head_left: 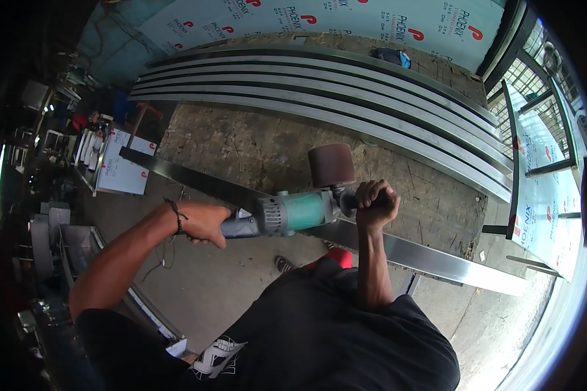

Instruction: Polishing a long rectangular metal bar using a handheld power grinder with a cylindrical sanding wheel.

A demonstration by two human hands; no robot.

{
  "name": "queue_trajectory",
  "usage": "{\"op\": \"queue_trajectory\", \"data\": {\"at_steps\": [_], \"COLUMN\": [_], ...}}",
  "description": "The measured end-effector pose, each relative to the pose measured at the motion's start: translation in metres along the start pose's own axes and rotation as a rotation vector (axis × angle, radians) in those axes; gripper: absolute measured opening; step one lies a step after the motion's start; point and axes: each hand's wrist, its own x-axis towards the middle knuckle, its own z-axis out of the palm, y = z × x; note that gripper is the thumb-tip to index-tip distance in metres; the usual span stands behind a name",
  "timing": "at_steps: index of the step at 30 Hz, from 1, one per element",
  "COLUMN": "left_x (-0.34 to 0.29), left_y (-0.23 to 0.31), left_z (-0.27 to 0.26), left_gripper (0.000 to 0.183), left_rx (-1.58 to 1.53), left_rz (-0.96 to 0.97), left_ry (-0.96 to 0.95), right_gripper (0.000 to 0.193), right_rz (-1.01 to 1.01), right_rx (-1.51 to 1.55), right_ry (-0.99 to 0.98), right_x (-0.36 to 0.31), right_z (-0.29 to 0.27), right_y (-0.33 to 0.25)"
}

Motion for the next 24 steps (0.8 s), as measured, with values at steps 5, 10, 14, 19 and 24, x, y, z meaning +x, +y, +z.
{"op": "queue_trajectory", "data": {"at_steps": [5, 10, 14, 19, 24], "left_x": [-0.027, -0.041, -0.072, -0.071, -0.068], "left_y": [0.032, 0.029, 0.053, 0.038, 0.026], "left_z": [-0.004, 0.014, 0.006, 0.015, 0.025], "left_gripper": [0.053, 0.062, 0.061, 0.066, 0.068], "left_rx": [0.179, 0.407, 0.288, 0.269, 0.232], "left_rz": [-0.032, 0.103, 0.022, 0.072, 0.084], "left_ry": [0.053, 0.283, 0.180, 0.184, 0.213], "right_gripper": [0.043, 0.049, 0.052, 0.053, 0.048], "right_rz": [0.052, 0.107, 0.192, 0.254, 0.292], "right_rx": [0.046, 0.042, 0.049, -0.030, -0.074], "right_ry": [0.103, 0.121, 0.150, 0.154, 0.133], "right_x": [0.003, 0.011, 0.016, 0.023, 0.030], "right_z": [-0.005, 0.008, 0.020, 0.038, 0.046], "right_y": [-0.007, -0.021, -0.029, -0.036, -0.038]}}
